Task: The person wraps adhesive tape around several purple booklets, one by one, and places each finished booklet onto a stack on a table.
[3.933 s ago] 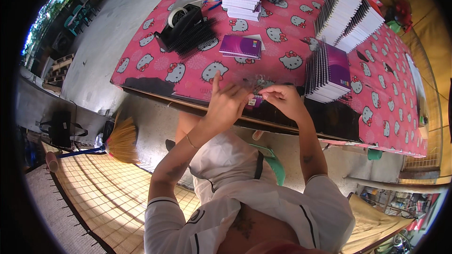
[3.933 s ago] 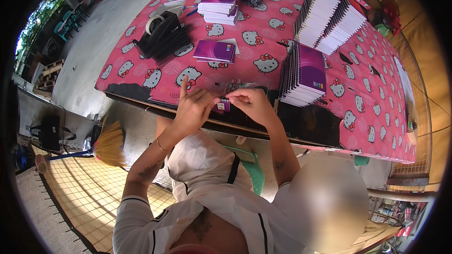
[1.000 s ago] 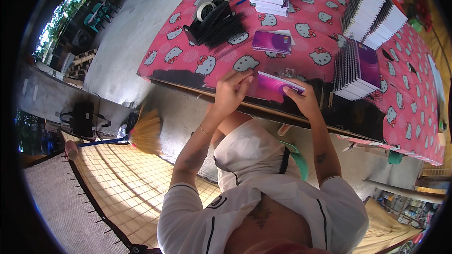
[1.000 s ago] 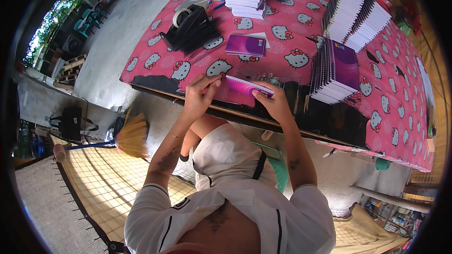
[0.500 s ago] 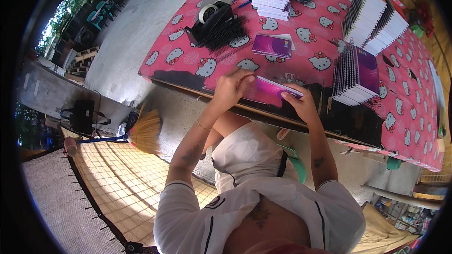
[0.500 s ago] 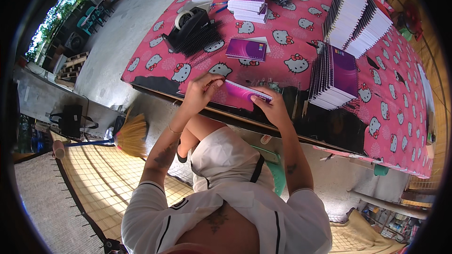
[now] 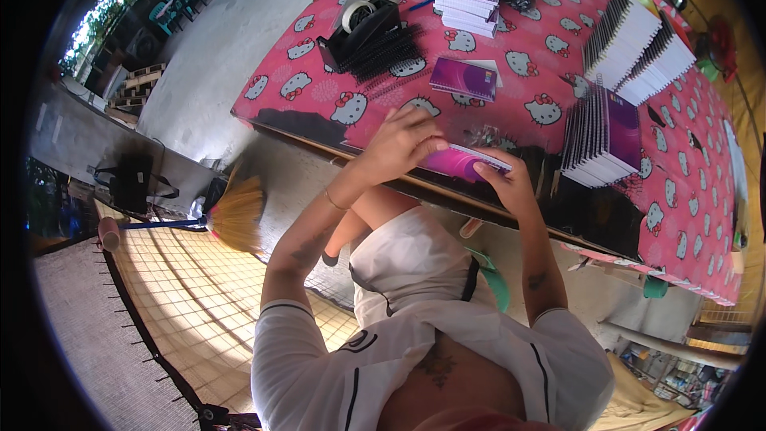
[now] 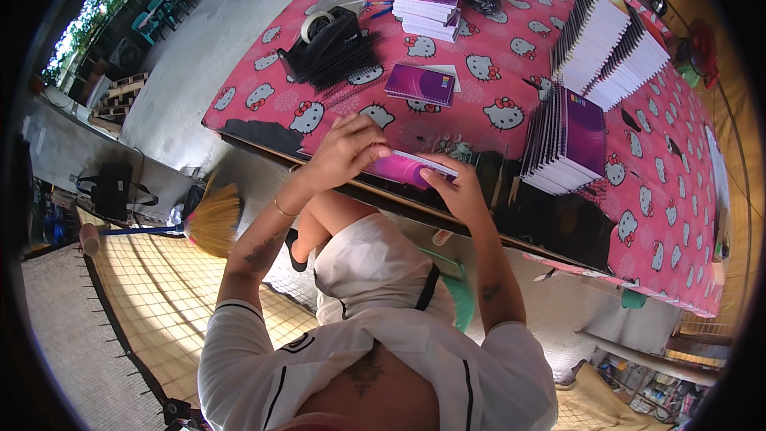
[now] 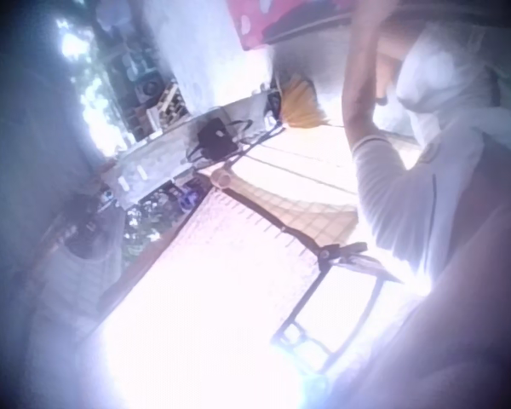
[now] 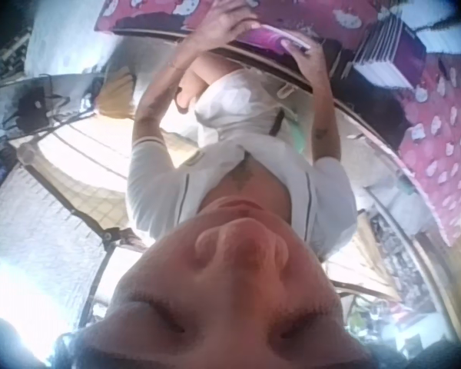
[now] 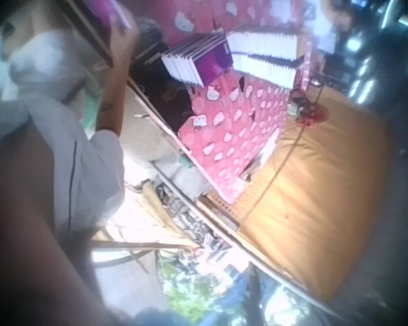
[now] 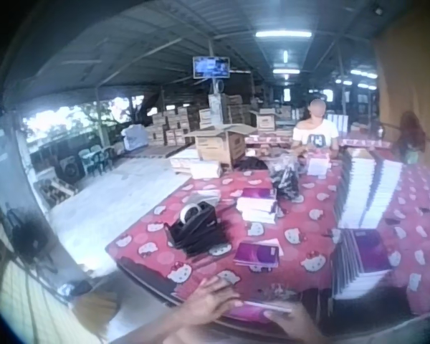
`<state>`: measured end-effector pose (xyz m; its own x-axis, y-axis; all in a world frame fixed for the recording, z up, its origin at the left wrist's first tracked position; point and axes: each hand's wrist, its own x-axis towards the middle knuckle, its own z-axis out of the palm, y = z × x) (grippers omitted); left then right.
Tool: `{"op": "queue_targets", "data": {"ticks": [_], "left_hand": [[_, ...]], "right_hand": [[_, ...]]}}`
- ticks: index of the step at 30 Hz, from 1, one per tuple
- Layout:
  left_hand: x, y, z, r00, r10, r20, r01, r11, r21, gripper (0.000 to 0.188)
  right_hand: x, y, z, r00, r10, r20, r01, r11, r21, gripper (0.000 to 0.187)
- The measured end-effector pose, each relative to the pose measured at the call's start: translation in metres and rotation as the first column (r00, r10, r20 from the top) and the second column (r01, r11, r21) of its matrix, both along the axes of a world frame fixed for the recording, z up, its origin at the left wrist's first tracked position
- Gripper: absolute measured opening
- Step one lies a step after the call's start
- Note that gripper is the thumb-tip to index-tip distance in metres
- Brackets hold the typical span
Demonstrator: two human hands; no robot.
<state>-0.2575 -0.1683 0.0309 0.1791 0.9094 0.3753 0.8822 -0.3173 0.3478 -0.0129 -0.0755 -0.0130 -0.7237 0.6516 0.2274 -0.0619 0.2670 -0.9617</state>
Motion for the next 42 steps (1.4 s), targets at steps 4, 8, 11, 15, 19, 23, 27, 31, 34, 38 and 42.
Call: {"op": "queue_targets", "data": {"ticks": [4, 8, 11, 15, 19, 23, 27, 31, 34, 38, 42], "left_hand": [[0.048, -0.016, -0.026, 0.918, 0.312, -0.245, -0.248, 0.933, 0.259, 0.070], [0.057, -0.040, -0.066, 0.882, 0.375, -0.285, -0.303, 0.915, 0.266, 0.084], [0.053, -0.026, -0.032, 0.848, 0.435, -0.303, -0.373, 0.896, 0.242, 0.089], [0.067, -0.043, -0.054, 0.890, 0.302, -0.341, -0.283, 0.953, 0.106, 0.094], [0.057, -0.024, -0.032, 0.859, 0.395, -0.326, -0.325, 0.912, 0.250, 0.096], [0.063, -0.041, -0.056, 0.927, 0.272, -0.257, -0.228, 0.955, 0.187, 0.096], [0.056, -0.021, -0.026, 0.888, 0.377, -0.263, -0.338, 0.923, 0.183, 0.092], [0.062, -0.032, -0.054, 0.915, 0.352, -0.197, -0.313, 0.928, 0.204, 0.084], [0.058, -0.035, -0.047, 0.877, 0.427, -0.219, -0.353, 0.883, 0.308, 0.060], [0.025, -0.015, -0.006, 0.976, 0.191, -0.101, -0.155, 0.944, 0.293, 0.012], [0.028, -0.014, -0.004, 0.974, 0.220, -0.048, -0.197, 0.936, 0.290, 0.015]], "right_hand": [[-0.001, -0.010, 0.004, 0.993, -0.116, -0.024, 0.114, 0.991, -0.071, 0.026], [-0.002, -0.010, 0.006, 0.994, -0.111, -0.024, 0.108, 0.988, -0.111, 0.026], [-0.006, -0.012, 0.001, 0.998, -0.051, -0.041, 0.045, 0.989, -0.141, 0.026], [-0.002, -0.009, 0.005, 0.997, -0.069, -0.031, 0.066, 0.994, -0.090, 0.027], [-0.011, -0.012, -0.006, 1.000, 0.008, -0.018, -0.008, 1.000, -0.006, 0.028], [-0.005, -0.006, 0.005, 0.994, 0.044, 0.097, -0.048, 0.998, 0.037, 0.028], [-0.014, -0.003, -0.011, 0.998, 0.014, -0.056, -0.018, 0.998, -0.066, 0.028], [-0.015, -0.002, -0.011, 1.000, -0.004, 0.011, 0.004, 1.000, -0.027, 0.027], [-0.016, -0.003, -0.009, 1.000, -0.008, 0.003, 0.008, 1.000, -0.009, 0.027], [-0.016, -0.006, -0.009, 1.000, -0.015, -0.003, 0.014, 0.999, -0.029, 0.027], [-0.014, -0.007, -0.010, 0.999, -0.035, 0.034, 0.036, 0.999, -0.038, 0.027]]}}
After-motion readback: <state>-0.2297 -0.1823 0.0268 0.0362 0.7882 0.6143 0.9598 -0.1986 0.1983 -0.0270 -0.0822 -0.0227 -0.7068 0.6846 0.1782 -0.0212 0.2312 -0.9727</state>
